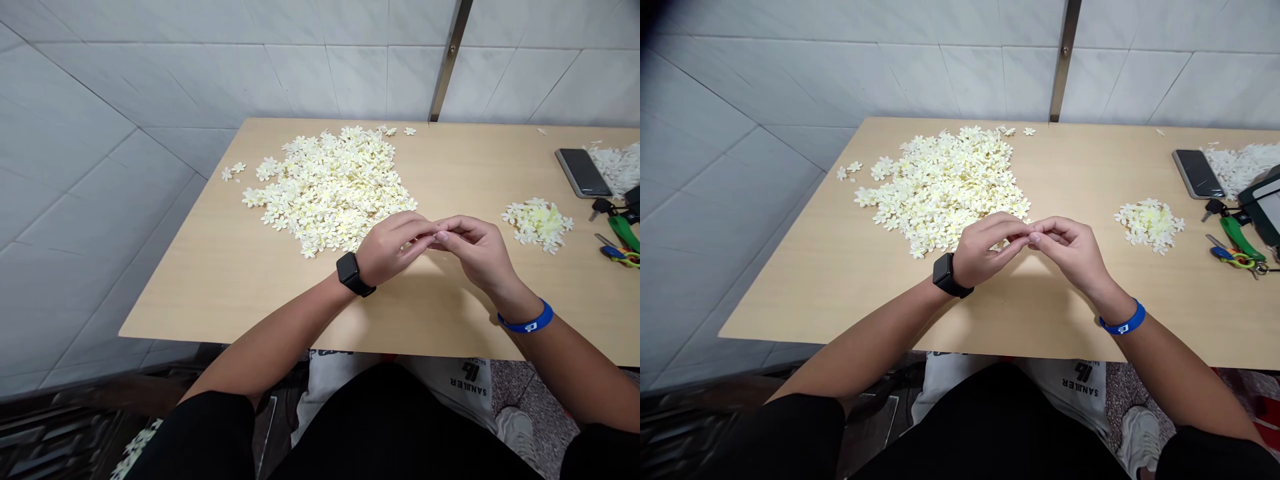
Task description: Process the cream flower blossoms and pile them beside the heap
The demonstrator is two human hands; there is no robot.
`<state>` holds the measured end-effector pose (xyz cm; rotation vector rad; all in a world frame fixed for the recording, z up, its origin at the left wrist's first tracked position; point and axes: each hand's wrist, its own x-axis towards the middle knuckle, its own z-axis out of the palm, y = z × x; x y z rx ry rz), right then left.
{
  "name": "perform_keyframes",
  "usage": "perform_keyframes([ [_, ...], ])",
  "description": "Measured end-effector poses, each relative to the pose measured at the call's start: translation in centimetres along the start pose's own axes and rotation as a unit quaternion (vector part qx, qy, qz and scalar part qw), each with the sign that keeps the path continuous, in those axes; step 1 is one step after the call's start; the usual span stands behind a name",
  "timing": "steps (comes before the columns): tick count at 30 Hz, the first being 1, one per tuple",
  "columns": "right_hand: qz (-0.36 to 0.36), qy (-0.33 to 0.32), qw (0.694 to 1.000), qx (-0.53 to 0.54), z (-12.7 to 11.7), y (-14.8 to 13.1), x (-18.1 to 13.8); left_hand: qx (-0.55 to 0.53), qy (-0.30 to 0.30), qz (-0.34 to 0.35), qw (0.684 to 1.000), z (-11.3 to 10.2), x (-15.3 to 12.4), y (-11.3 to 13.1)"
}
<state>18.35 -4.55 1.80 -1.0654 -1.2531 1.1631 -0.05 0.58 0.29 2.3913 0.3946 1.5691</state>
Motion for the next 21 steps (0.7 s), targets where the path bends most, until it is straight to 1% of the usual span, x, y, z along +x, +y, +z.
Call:
perform_keyframes([
  [6,0.017,0.001,1.0,0.011,0.23,-0.3,-0.08,0.005,-0.005,-0.009,1.0,-0.08,-0.02,0.08],
  [21,0.022,-0.003,1.0,0.019,0.15,-0.23,-0.12,-0.001,-0.007,-0.007,1.0,-0.07,0.01,0.09],
])
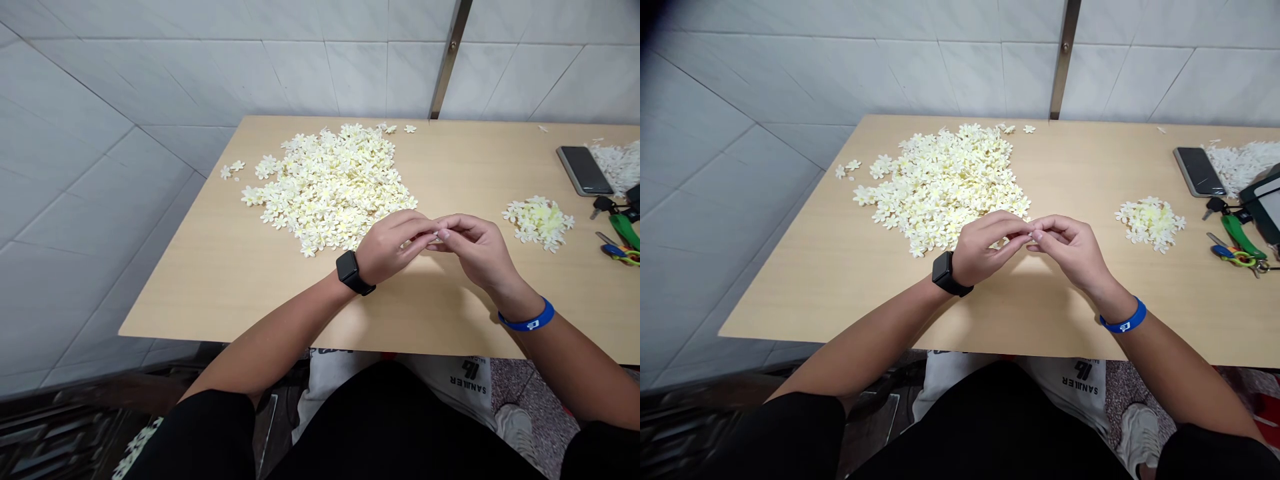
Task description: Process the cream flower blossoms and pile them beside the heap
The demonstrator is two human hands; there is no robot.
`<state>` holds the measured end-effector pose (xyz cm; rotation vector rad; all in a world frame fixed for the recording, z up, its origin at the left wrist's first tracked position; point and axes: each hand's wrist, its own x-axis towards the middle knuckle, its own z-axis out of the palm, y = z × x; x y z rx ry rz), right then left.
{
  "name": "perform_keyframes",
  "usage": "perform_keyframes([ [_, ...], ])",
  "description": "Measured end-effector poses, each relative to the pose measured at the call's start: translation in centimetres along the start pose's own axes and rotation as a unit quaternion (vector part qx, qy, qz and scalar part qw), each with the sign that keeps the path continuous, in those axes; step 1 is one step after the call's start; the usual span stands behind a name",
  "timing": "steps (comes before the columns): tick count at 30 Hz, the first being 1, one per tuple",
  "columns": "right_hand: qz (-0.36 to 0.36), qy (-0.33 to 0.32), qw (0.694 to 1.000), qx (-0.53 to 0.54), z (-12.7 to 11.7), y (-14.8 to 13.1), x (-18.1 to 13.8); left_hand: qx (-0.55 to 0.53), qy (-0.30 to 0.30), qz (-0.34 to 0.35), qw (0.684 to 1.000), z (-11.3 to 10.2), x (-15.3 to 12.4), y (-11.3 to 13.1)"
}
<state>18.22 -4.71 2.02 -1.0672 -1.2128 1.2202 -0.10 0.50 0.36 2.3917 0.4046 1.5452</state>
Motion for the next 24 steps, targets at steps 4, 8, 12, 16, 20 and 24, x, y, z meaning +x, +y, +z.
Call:
perform_keyframes([
  [4,0.002,-0.002,1.0,0.002,-0.01,-0.01,0.02,-0.003,-0.002,0.0,1.0,0.01,0.0,0.0],
  [8,0.002,-0.005,1.0,0.0,-0.03,-0.04,0.08,0.005,0.001,0.005,1.0,0.0,0.06,0.02],
  [12,0.002,-0.001,1.0,0.0,0.04,-0.06,0.09,0.01,0.004,0.006,1.0,0.01,0.09,0.03],
  [16,0.009,0.007,1.0,-0.005,0.14,-0.18,0.0,0.008,0.002,0.0,1.0,0.0,0.02,0.03],
  [20,0.011,0.004,1.0,-0.011,0.14,-0.26,-0.05,0.006,0.002,-0.003,1.0,0.01,-0.08,-0.04],
  [24,0.009,0.005,1.0,-0.012,0.13,-0.22,-0.03,0.007,0.001,-0.004,1.0,0.02,-0.06,-0.05],
])
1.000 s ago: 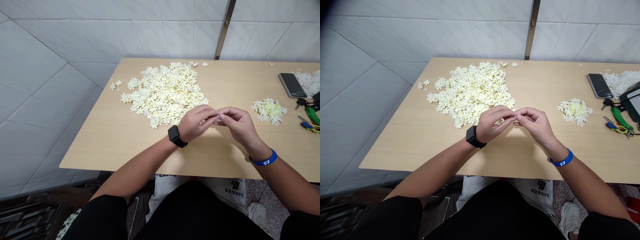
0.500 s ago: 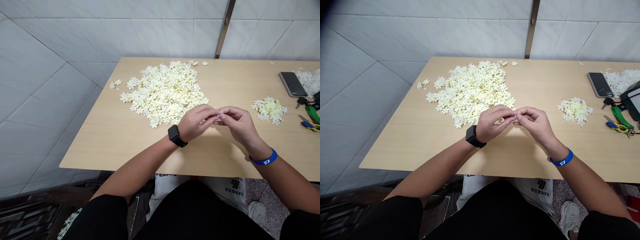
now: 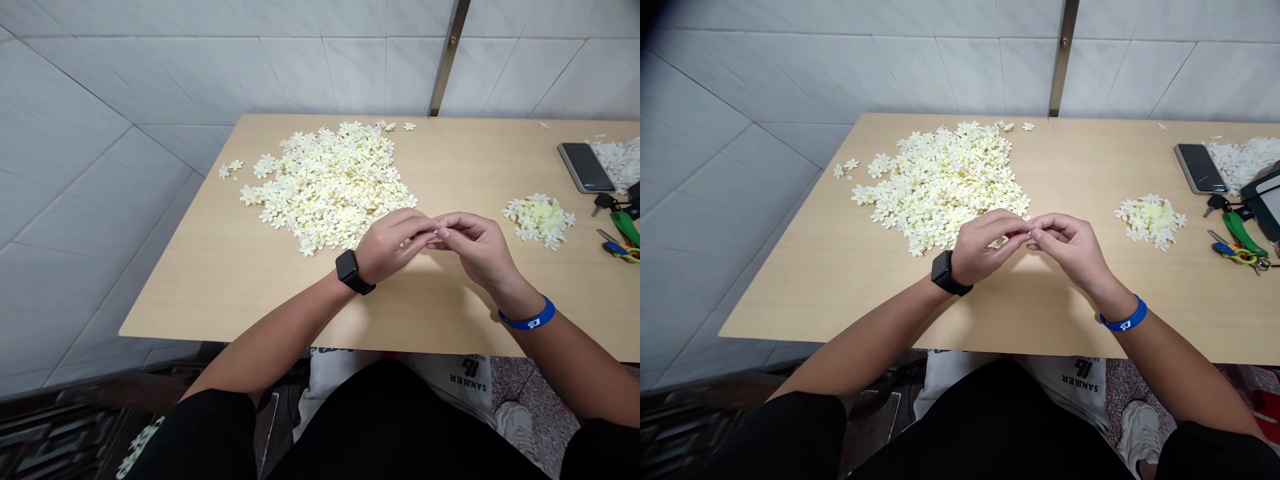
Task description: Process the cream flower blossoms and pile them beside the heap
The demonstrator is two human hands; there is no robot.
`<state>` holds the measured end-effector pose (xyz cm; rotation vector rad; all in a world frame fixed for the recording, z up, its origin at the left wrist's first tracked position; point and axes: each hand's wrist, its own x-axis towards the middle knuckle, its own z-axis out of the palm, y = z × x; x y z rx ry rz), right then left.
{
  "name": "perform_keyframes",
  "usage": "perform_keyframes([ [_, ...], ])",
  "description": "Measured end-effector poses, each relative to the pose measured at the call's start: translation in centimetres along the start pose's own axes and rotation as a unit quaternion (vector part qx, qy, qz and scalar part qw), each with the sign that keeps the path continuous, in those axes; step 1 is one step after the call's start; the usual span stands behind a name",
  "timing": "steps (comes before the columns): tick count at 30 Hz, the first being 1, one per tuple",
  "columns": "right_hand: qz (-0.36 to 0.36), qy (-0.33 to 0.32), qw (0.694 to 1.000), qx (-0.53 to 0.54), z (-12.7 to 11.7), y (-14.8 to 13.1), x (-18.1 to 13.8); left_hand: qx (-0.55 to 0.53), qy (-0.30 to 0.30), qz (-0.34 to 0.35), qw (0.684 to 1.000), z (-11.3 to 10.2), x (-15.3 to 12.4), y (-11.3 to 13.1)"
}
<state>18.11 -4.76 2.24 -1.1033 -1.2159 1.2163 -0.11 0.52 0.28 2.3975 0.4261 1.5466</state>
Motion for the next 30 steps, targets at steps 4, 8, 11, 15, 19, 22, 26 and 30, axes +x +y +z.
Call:
perform_keyframes([
  [4,-0.003,-0.005,1.0,0.008,0.0,-0.03,0.0,0.005,0.0,0.002,1.0,-0.03,0.1,0.08],
  [8,-0.004,-0.004,1.0,0.001,0.0,-0.03,0.01,0.006,0.001,0.01,1.0,-0.05,0.17,0.11],
  [11,-0.004,-0.004,1.0,-0.002,-0.02,0.06,0.02,0.003,0.0,0.007,1.0,-0.01,0.14,0.1],
  [15,-0.006,-0.003,1.0,-0.009,-0.02,0.2,-0.01,-0.015,0.002,-0.021,1.0,0.14,0.05,0.21],
  [19,-0.008,0.003,1.0,-0.007,0.12,0.1,-0.05,-0.038,0.015,-0.047,0.998,0.31,0.02,0.39],
  [22,-0.002,0.013,1.0,-0.011,0.27,-0.05,-0.07,-0.043,0.021,-0.054,0.997,0.43,0.0,0.4],
  [26,0.017,0.022,1.0,0.003,0.34,-0.09,-0.01,0.004,0.026,-0.001,1.0,0.5,-0.16,0.15],
  [30,0.036,0.02,0.999,0.03,0.32,-0.07,0.13,0.071,0.018,0.056,0.996,0.38,-0.34,-0.19],
])
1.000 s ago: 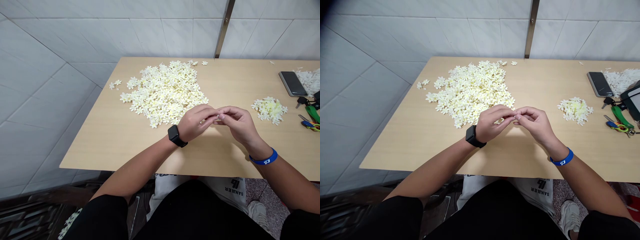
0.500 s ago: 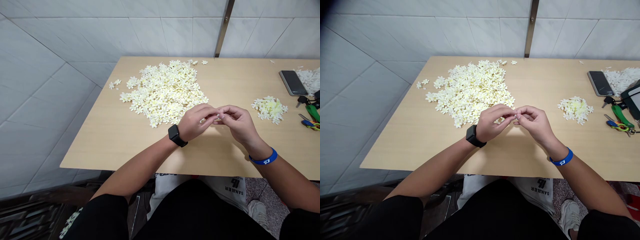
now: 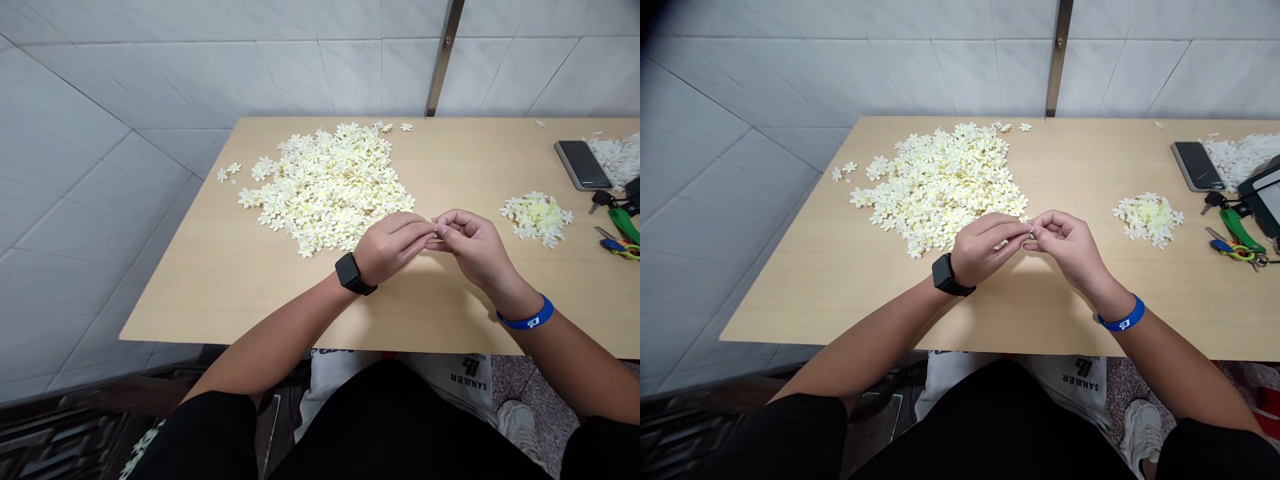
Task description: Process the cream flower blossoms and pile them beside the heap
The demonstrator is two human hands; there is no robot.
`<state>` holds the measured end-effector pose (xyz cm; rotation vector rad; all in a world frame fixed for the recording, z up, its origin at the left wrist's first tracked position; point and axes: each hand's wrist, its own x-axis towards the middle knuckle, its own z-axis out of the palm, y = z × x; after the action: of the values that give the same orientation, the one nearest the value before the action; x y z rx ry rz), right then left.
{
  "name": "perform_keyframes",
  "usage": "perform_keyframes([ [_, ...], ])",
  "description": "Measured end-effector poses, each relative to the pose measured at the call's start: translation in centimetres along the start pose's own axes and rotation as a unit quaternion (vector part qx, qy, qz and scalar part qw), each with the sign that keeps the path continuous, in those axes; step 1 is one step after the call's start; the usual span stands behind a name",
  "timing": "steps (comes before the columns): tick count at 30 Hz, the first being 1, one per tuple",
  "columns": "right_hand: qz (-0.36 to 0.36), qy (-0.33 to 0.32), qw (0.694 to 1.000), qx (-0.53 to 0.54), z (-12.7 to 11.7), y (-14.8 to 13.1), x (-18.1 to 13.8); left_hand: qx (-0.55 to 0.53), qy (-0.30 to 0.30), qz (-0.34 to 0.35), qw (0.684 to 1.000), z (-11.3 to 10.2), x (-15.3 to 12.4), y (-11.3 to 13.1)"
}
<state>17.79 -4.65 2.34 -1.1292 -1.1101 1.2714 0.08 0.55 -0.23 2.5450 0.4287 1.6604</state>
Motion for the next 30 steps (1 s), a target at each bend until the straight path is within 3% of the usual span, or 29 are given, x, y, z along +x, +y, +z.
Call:
perform_keyframes([
  [5,0.021,0.006,1.0,0.007,-0.09,-0.03,0.16,0.015,-0.026,0.017,0.999,-0.22,0.0,-0.31],
  [11,0.027,0.011,1.0,-0.006,-0.57,-0.22,0.38,-0.008,-0.055,-0.036,0.998,-0.36,0.14,-0.49],
  [23,0.057,-0.002,0.998,0.003,-0.63,-0.59,0.42,-0.114,-0.033,-0.121,0.986,-0.41,0.37,-0.46],
  [30,0.062,0.002,0.998,0.013,-0.87,-0.36,0.53,-0.128,-0.025,-0.131,0.983,-0.46,0.44,-0.48],
])
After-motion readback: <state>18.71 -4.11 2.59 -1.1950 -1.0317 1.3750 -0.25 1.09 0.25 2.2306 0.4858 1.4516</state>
